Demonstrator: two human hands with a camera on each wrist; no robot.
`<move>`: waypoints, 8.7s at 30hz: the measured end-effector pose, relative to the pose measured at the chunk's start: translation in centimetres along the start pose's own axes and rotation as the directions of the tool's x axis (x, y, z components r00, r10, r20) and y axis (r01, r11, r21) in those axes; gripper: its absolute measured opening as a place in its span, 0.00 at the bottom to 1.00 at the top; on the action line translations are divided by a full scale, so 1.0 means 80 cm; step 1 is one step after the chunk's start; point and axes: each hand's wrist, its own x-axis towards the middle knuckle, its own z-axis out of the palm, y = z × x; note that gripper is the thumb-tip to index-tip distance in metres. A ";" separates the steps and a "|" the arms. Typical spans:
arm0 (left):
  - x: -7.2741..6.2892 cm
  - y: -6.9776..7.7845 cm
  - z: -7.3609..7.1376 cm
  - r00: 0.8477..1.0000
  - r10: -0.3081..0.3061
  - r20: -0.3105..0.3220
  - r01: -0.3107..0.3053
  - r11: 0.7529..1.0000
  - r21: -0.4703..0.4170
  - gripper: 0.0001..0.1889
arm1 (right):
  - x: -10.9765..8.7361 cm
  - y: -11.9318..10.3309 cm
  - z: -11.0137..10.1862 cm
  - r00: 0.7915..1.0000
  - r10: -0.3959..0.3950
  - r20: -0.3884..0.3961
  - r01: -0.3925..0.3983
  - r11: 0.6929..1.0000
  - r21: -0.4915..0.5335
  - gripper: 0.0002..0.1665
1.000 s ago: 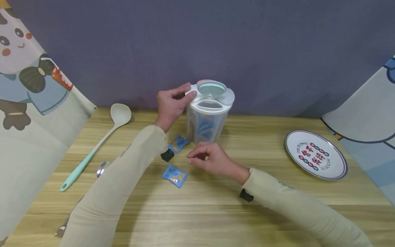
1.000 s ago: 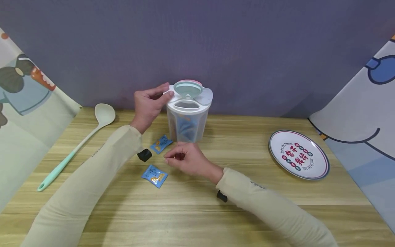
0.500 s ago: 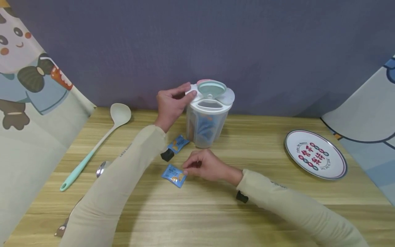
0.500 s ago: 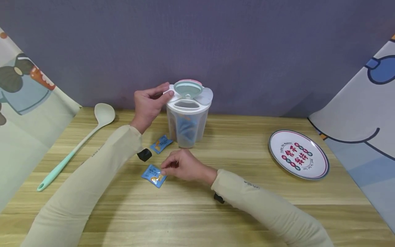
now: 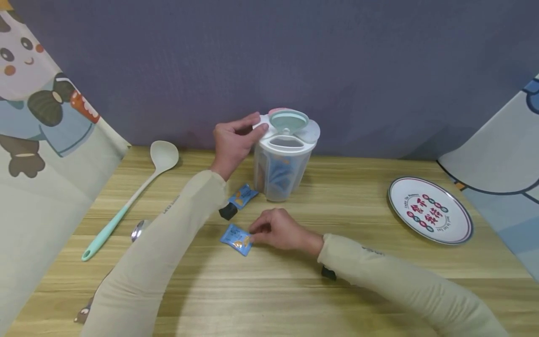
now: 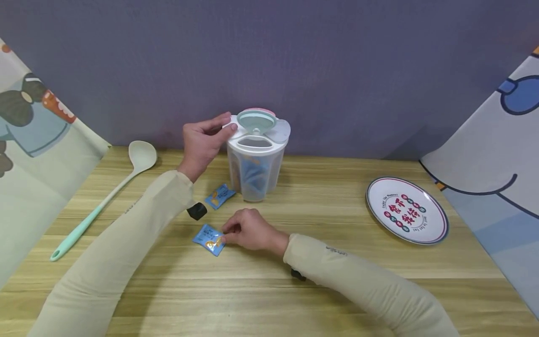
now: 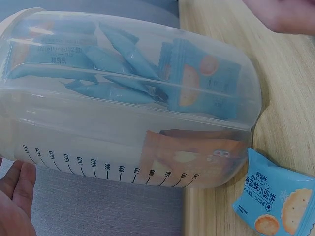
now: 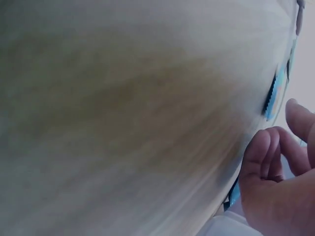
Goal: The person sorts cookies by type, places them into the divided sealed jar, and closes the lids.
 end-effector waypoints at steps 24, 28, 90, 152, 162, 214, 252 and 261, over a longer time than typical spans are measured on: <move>-0.002 0.004 0.001 1.000 0.006 0.006 -0.006 1.000 0.008 0.15 | 0.000 -0.009 0.007 0.997 0.063 0.033 -0.054 0.970 -0.237 0.13; -0.003 0.005 0.001 1.000 0.016 0.003 -0.016 1.000 0.017 0.14 | -0.002 -0.008 0.003 0.995 0.089 0.037 -0.082 0.985 -0.151 0.11; -0.004 0.006 0.004 1.000 0.025 -0.004 -0.025 0.999 0.026 0.13 | 0.002 -0.065 -0.211 0.712 -0.144 -0.688 0.251 0.966 0.058 0.05; -0.002 0.002 0.001 1.000 0.028 0.000 -0.028 1.000 0.009 0.14 | 0.006 -0.034 -0.127 0.814 -0.279 -0.510 0.320 0.948 -0.009 0.06; -0.003 0.005 0.000 0.999 0.032 0.017 -0.033 0.999 0.028 0.14 | 0.007 -0.025 -0.080 0.843 -0.172 -0.509 0.222 0.974 0.040 0.07; -0.003 0.005 0.001 1.000 0.024 0.013 -0.024 0.998 0.060 0.13 | 0.044 0.015 -0.007 0.964 0.245 -0.099 -0.257 0.957 -0.132 0.09; 0.000 -0.006 0.003 1.000 -0.024 0.018 0.023 0.998 0.060 0.15 | -0.032 0.036 -0.033 0.976 0.177 -0.129 -0.199 0.963 -0.180 0.22; 0.001 -0.008 0.004 1.000 -0.002 0.017 0.001 0.999 0.054 0.14 | -0.028 0.034 -0.033 0.972 0.212 -0.104 -0.229 0.954 -0.192 0.16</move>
